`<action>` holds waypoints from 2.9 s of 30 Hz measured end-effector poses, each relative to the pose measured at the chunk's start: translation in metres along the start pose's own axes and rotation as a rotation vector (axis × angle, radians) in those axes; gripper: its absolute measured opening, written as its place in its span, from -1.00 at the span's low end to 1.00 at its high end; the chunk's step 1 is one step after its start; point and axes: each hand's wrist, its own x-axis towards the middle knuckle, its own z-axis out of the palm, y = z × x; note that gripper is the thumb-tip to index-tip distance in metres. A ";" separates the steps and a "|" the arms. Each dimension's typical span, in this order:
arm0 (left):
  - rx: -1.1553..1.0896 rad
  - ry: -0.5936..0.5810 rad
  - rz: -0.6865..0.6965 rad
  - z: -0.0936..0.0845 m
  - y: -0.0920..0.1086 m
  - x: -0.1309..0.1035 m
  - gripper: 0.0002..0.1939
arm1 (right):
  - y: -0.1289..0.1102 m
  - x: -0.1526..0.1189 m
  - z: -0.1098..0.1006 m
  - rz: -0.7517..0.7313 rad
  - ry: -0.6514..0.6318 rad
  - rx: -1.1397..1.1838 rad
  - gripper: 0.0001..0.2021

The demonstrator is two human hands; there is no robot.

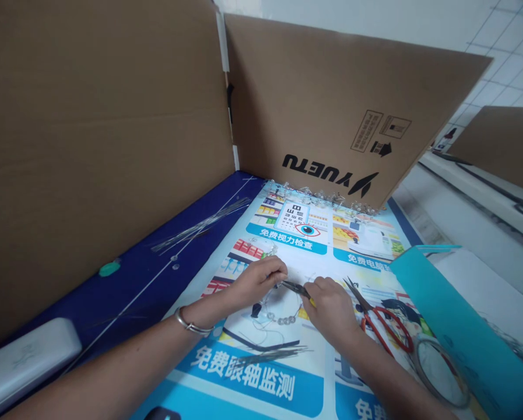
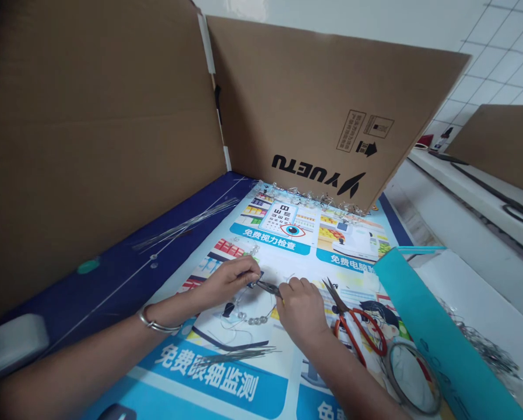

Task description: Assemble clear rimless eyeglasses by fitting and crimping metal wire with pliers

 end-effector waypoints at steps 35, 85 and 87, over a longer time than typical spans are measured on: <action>0.144 -0.009 0.082 -0.001 0.003 -0.003 -0.87 | -0.002 -0.002 -0.003 -0.029 -0.047 -0.050 -0.90; -0.010 0.024 0.085 -0.003 0.005 -0.002 -0.83 | -0.001 -0.002 -0.003 -0.003 0.050 0.057 -0.89; -0.145 0.042 0.015 -0.005 0.006 -0.001 -0.84 | 0.002 -0.001 0.000 -0.003 0.116 0.130 -0.88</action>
